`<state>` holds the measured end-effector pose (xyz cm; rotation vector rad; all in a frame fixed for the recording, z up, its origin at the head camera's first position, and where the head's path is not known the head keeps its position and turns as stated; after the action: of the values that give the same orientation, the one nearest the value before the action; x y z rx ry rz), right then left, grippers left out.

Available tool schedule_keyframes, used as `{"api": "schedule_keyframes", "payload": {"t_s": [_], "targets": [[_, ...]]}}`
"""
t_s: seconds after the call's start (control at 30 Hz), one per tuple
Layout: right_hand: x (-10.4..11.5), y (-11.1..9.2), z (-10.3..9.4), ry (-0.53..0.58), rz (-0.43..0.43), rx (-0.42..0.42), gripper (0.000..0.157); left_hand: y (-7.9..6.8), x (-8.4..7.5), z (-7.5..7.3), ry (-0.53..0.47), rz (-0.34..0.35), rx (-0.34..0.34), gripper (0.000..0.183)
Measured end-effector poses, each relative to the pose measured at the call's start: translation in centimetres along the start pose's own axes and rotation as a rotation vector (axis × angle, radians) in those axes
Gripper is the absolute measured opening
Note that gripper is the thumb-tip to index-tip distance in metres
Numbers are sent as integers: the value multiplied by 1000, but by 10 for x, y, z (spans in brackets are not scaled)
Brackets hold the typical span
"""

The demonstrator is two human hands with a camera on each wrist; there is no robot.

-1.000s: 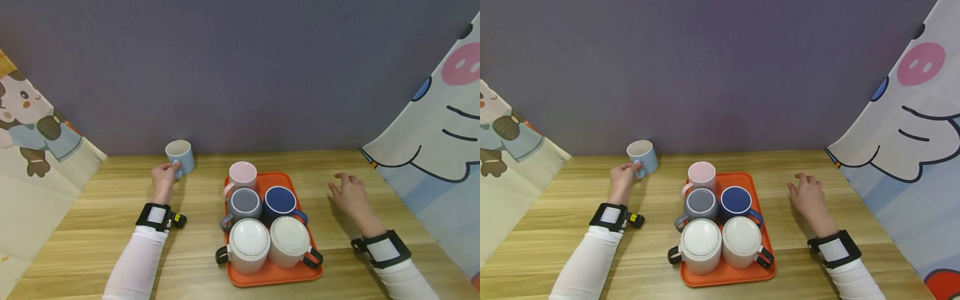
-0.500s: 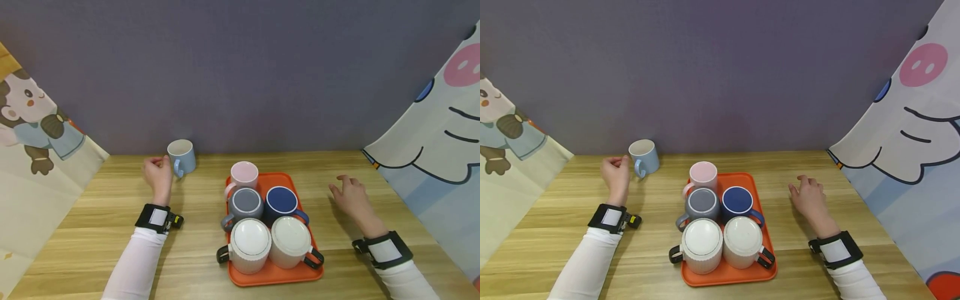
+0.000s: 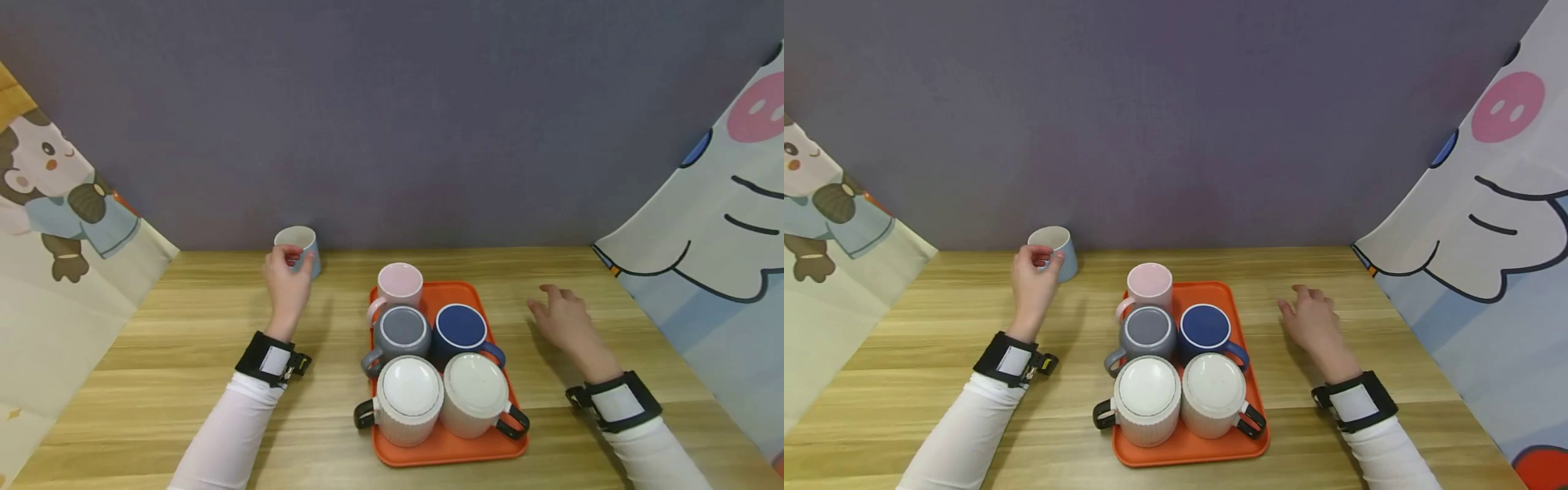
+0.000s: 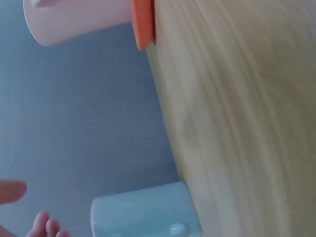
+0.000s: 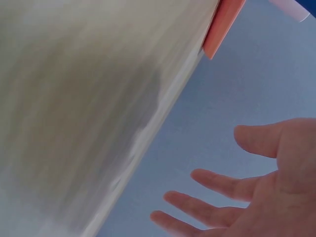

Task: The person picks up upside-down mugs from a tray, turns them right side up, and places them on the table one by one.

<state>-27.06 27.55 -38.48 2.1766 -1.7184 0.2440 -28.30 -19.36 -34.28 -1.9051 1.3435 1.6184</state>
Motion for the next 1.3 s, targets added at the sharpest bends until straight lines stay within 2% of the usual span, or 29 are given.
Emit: {"api": "schedule_keyframes", "payload": {"t_s": [0.13,0.2,0.3,0.5,0.9,1.1,1.3], "targets": [[6,4,3,-3,-24,-4,50,-6,-5,17,122,-3,230,36],[9,6,4,-1,-25,1,51,-10,-6,24,152,-13,333,40],[12,7,5,3,-28,-1,51,-13,-7,29,152,-40,418,43],[19,11,7,-3,-61,-30,49,-23,-11,37,183,-60,508,40],[37,17,12,-10,-93,-59,46,-49,-14,60,252,7,725,28],[44,19,14,9,-102,-33,47,-59,-12,69,271,-3,772,26],[51,24,15,7,-136,-62,47,-65,-17,70,252,-36,801,24]]}}
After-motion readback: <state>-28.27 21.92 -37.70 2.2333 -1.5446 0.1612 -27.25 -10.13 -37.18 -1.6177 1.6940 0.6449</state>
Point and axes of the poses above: each hand's wrist, its own y-axis towards the middle knuckle, its own z-axis out of the palm, x = y × z, the point moved 6 cm from there along y, towards the middle knuckle, and after that the axes turned 11 degrees about -z, right-handed, at the moved point
